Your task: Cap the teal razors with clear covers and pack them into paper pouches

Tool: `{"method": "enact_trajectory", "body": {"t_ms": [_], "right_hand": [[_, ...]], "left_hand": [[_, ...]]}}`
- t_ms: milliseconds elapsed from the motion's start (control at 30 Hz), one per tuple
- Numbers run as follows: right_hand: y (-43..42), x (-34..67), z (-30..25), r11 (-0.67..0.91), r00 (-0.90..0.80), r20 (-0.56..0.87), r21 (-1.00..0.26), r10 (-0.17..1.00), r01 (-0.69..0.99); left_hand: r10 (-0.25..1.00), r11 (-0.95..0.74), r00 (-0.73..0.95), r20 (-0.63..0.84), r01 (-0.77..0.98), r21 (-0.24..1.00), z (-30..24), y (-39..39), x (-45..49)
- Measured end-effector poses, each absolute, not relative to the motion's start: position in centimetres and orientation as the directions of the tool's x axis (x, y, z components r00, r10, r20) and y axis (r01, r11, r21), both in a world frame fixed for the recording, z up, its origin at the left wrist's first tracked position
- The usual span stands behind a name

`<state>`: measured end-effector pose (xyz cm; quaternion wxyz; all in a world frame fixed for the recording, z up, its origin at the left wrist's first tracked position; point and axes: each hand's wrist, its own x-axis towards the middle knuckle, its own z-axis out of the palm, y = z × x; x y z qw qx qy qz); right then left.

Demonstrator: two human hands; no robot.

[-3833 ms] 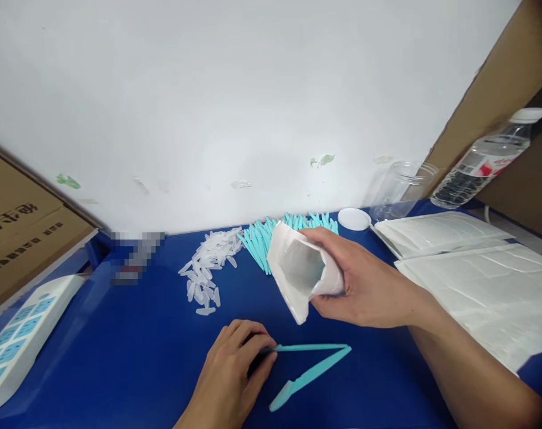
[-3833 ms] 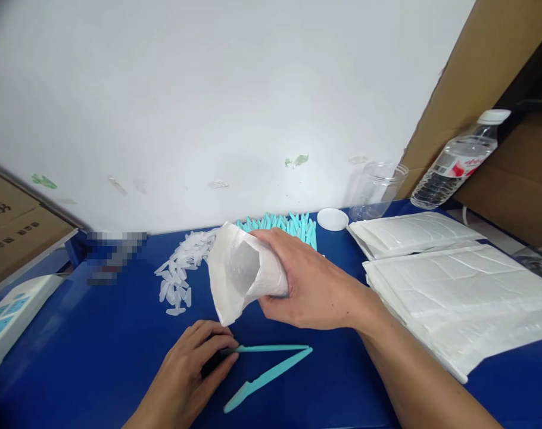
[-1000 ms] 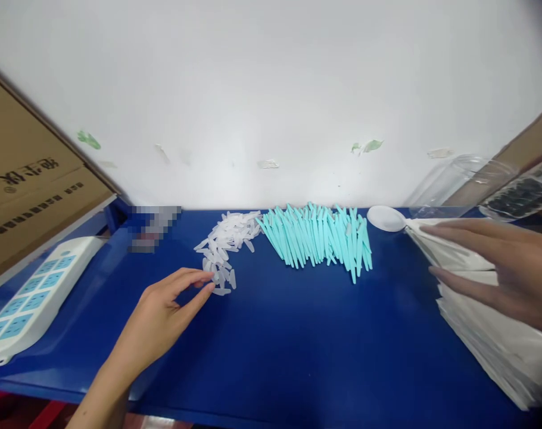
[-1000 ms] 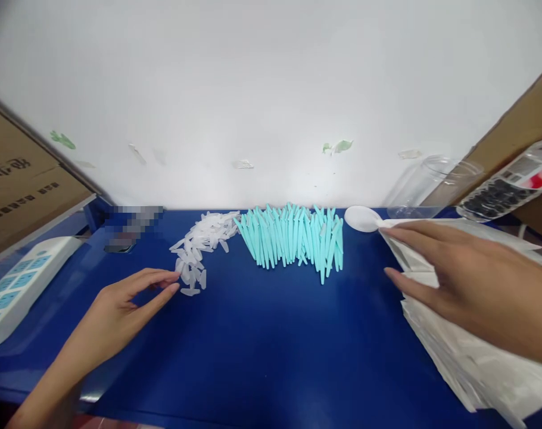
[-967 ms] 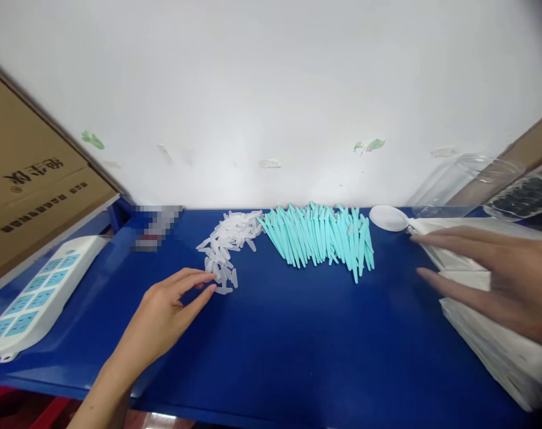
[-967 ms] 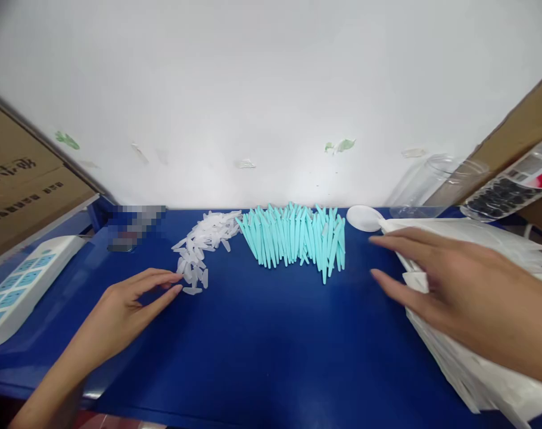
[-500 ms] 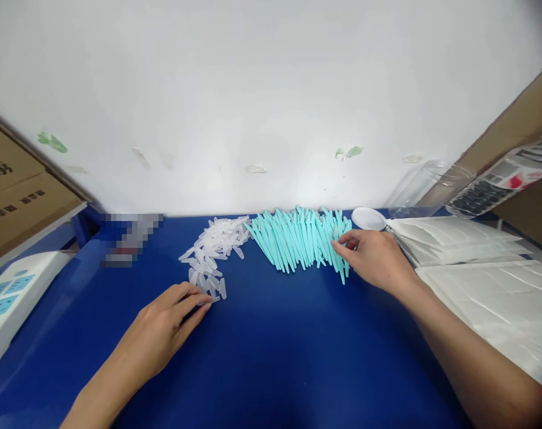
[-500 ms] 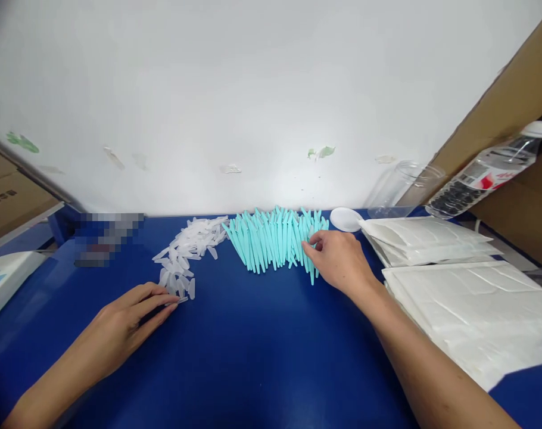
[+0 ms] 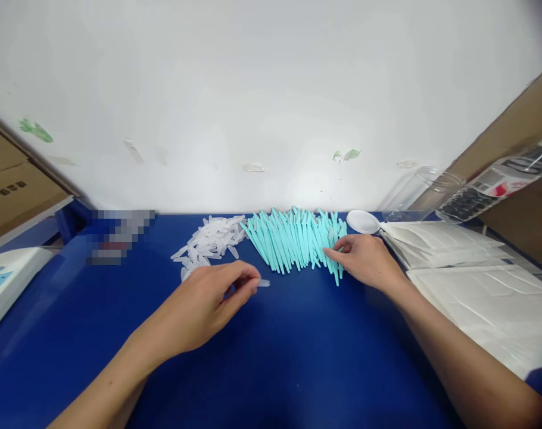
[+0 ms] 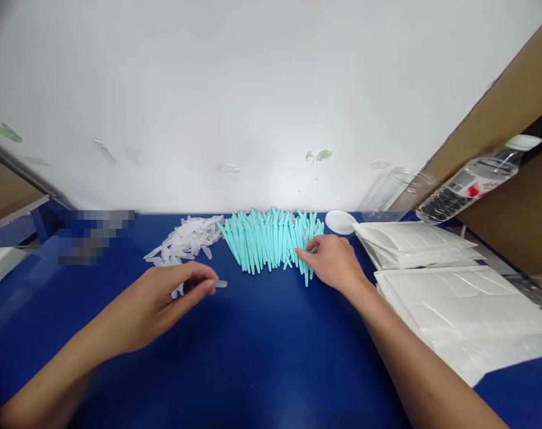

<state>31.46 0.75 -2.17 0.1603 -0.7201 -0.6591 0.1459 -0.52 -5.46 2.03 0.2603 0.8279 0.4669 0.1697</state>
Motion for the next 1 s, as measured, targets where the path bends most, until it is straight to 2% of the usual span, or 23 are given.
{"method": "enact_trajectory", "body": {"t_ms": [200, 333, 500, 733, 1000], "right_hand": [[1.3, 30.7, -2.6, -0.091, 0.061, -0.077, -0.488, 0.995, 0.868], [1.4, 30.7, -2.8, -0.107, 0.066, -0.098, -0.509, 0.993, 0.854], [1.8, 30.3, -3.1, -0.111, 0.115, -0.021, -0.467, 0.993, 0.877], [1.4, 30.3, -3.1, -0.118, 0.134, 0.001, -0.466, 0.991, 0.877], [1.6, 30.0, -2.9, -0.131, 0.144, 0.002, -0.403, 0.990, 0.906]], "left_hand": [[0.856, -0.421, 0.502, 0.121, 0.543, 0.727, 1.6, -3.6, 2.6], [0.872, -0.363, 0.479, 0.102, 0.493, 0.791, 0.2, -3.9, 2.5], [0.881, -0.317, 0.470, 0.058, 0.494, 0.810, -0.4, -4.1, 1.9], [0.889, -0.301, 0.453, 0.058, 0.485, 0.822, -0.3, -3.9, 1.7], [0.879, -0.334, 0.471, 0.077, 0.492, 0.804, -0.6, -3.9, 1.8]]}}
